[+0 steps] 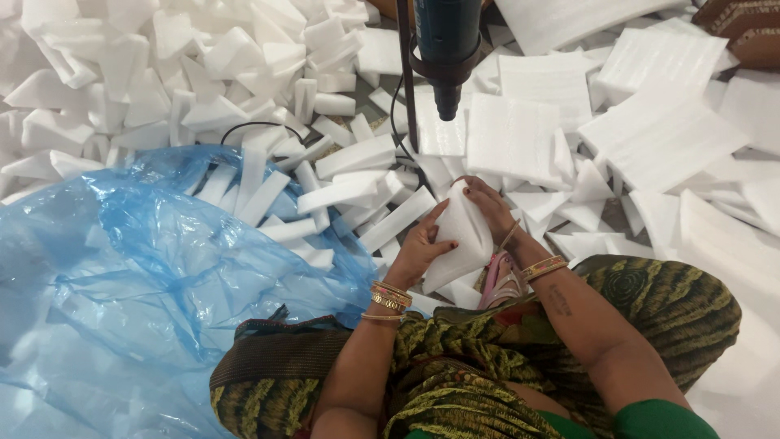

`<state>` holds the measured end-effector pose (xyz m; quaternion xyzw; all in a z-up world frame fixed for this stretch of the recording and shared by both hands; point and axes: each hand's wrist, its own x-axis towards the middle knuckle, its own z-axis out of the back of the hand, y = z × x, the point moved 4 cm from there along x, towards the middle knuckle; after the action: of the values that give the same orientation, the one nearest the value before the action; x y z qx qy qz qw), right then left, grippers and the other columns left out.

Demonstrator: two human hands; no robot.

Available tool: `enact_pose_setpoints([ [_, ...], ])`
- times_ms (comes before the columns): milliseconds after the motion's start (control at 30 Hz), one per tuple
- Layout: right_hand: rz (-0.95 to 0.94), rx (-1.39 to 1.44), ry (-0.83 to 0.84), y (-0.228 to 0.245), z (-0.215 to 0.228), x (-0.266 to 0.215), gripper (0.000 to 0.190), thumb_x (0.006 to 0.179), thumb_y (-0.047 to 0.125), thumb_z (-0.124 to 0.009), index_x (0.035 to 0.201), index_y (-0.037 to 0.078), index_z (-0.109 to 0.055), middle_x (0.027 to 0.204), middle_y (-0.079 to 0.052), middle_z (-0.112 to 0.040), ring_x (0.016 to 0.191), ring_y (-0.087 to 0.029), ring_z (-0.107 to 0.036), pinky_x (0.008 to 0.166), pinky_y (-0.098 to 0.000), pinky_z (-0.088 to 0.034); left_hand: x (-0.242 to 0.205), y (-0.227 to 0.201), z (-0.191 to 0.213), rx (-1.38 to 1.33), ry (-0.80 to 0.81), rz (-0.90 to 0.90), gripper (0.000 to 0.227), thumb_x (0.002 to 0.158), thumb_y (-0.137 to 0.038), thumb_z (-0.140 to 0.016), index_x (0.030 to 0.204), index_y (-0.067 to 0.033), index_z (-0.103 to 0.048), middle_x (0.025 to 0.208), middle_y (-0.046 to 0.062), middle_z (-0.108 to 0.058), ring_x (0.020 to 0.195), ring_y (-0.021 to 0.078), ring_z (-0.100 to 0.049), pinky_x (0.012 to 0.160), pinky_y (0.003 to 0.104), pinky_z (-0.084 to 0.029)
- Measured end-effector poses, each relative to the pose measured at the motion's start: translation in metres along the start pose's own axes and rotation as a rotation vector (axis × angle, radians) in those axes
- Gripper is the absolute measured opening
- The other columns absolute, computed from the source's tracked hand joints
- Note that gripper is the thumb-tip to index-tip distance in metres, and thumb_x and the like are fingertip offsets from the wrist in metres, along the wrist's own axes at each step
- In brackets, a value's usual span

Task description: The person sits on the floor surrounded by white foam pieces and uses a hot glue gun to apply adhesive to the edges of rectangular foam blocks. They then press the glued edges together to bond the pieces, repeating this process for multiple items.

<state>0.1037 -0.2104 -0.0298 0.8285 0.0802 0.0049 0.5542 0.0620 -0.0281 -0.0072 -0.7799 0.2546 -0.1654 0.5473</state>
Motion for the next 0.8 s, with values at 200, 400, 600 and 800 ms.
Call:
enact_pose_setpoints([
  [200, -0.106, 0.159, 0.066, 0.016, -0.01, -0.003, 0.037, 0.099, 0.018, -0.052, 0.133, 0.004, -0.052, 0.112, -0.01, -0.064, 0.101, -0.021, -0.066, 0.09, -0.0361, -0.056, 0.0, -0.004, 0.004, 0.061, -0.04, -0.006, 0.083, 0.087, 0.006, -0.07, 0.161, -0.0127, -0.038, 0.116, 0.011, -0.071, 0.101, 0.0156, -0.067, 0.091, 0.03, -0.055],
  [400, -0.052, 0.244, 0.171, 0.042, -0.022, 0.005, 0.037, 0.101, 0.019, -0.051, 0.134, 0.002, -0.052, 0.113, -0.014, -0.064, 0.103, -0.023, -0.066, 0.093, -0.0366, -0.056, 0.015, -0.019, 0.007, 0.02, -0.051, -0.057, 0.08, 0.087, 0.008, -0.07, 0.16, -0.0109, -0.041, 0.114, 0.009, -0.072, 0.101, 0.0149, -0.067, 0.091, 0.03, -0.056],
  [600, 0.004, 0.209, 0.168, 0.067, -0.022, 0.057, 0.039, 0.105, 0.024, -0.052, 0.136, 0.001, -0.055, 0.117, -0.013, -0.064, 0.105, -0.019, -0.066, 0.094, -0.0338, -0.055, 0.058, -0.055, 0.027, 0.068, -0.08, -0.106, 0.082, 0.085, 0.011, -0.066, 0.16, -0.0106, -0.04, 0.124, 0.009, -0.067, 0.106, 0.016, -0.066, 0.093, 0.031, -0.055],
  [800, 0.427, -0.409, 0.218, 0.095, -0.014, 0.131, 0.028, 0.11, 0.021, -0.049, 0.125, 0.002, -0.062, 0.113, -0.008, -0.069, 0.103, -0.014, -0.067, 0.091, -0.0319, -0.057, 0.103, -0.098, 0.062, -0.054, -0.026, -0.144, 0.081, 0.088, 0.012, -0.064, 0.161, -0.0098, -0.036, 0.131, 0.012, -0.067, 0.111, 0.0167, -0.067, 0.1, 0.033, -0.054],
])
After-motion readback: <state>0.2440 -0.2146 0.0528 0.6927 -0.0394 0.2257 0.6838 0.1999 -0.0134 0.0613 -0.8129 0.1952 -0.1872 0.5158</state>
